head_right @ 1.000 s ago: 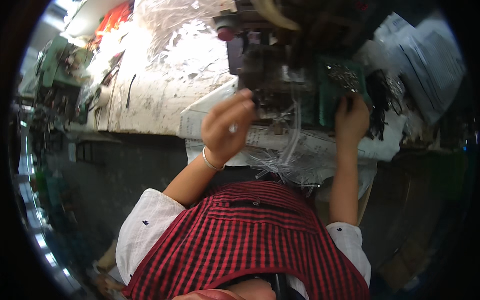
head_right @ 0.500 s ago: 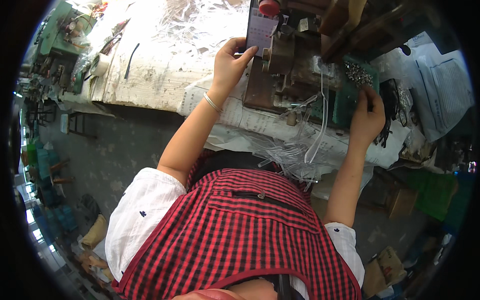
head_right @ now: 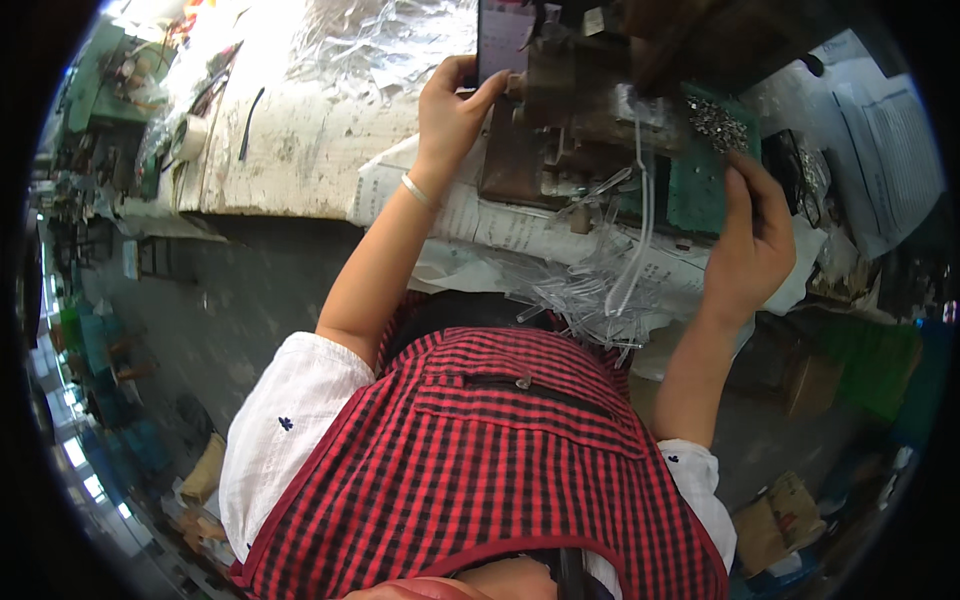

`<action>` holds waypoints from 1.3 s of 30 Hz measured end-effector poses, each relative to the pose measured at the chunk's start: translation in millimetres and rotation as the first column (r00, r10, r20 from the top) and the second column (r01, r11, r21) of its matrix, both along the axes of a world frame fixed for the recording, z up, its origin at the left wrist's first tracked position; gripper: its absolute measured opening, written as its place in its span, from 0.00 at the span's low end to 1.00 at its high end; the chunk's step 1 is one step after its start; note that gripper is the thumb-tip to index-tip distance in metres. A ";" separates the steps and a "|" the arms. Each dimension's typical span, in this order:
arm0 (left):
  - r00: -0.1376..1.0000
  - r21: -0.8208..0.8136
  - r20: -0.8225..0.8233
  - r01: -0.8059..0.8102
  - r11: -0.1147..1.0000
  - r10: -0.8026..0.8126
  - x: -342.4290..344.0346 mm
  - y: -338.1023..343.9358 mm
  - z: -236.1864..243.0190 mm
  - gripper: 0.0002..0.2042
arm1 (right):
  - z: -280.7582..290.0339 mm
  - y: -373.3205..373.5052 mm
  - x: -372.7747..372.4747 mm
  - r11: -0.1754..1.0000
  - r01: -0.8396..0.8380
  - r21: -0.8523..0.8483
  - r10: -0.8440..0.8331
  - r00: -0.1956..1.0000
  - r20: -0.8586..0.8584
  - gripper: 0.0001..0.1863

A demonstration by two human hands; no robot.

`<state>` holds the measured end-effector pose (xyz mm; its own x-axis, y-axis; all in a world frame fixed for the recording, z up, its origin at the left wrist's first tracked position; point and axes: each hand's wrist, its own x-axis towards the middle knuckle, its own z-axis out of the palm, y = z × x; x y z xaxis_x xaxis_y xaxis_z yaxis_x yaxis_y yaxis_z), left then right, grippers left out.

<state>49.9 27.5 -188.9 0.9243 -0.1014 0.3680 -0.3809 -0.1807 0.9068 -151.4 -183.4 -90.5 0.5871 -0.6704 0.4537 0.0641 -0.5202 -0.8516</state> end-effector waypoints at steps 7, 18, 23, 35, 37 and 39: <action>0.994 -0.083 -0.092 0.048 0.995 -0.056 3.0 -2.0 -1.0 0.14 | 8.5 6.1 42.0 0.983 -0.149 0.111 0.135 0.984 0.120 0.09; 0.996 0.007 -0.015 0.082 0.997 -0.082 -2.8 -2.6 -1.0 0.24 | -41.5 -36.4 6.4 0.973 0.095 0.210 -0.099 0.995 0.006 0.11; 0.998 0.005 0.058 -0.014 1.000 0.014 0.2 -4.5 -5.9 0.29 | -39.8 -30.2 10.7 0.977 0.079 0.199 -0.078 0.997 -0.009 0.11; 0.794 0.885 0.402 -0.208 0.418 -0.456 87.5 121.3 17.8 0.10 | -57.3 -39.9 -34.3 0.976 0.142 0.166 -0.144 0.990 0.001 0.09; 0.746 0.800 0.519 -0.250 0.546 -0.418 75.5 116.7 31.8 0.07 | -32.7 -21.3 -27.5 0.997 0.047 0.068 -0.047 0.999 0.006 0.08; 0.814 0.677 0.516 -0.197 0.709 -0.267 67.3 109.0 52.2 0.06 | 1.7 0.4 -4.5 0.993 -0.096 -0.068 0.099 0.994 0.050 0.07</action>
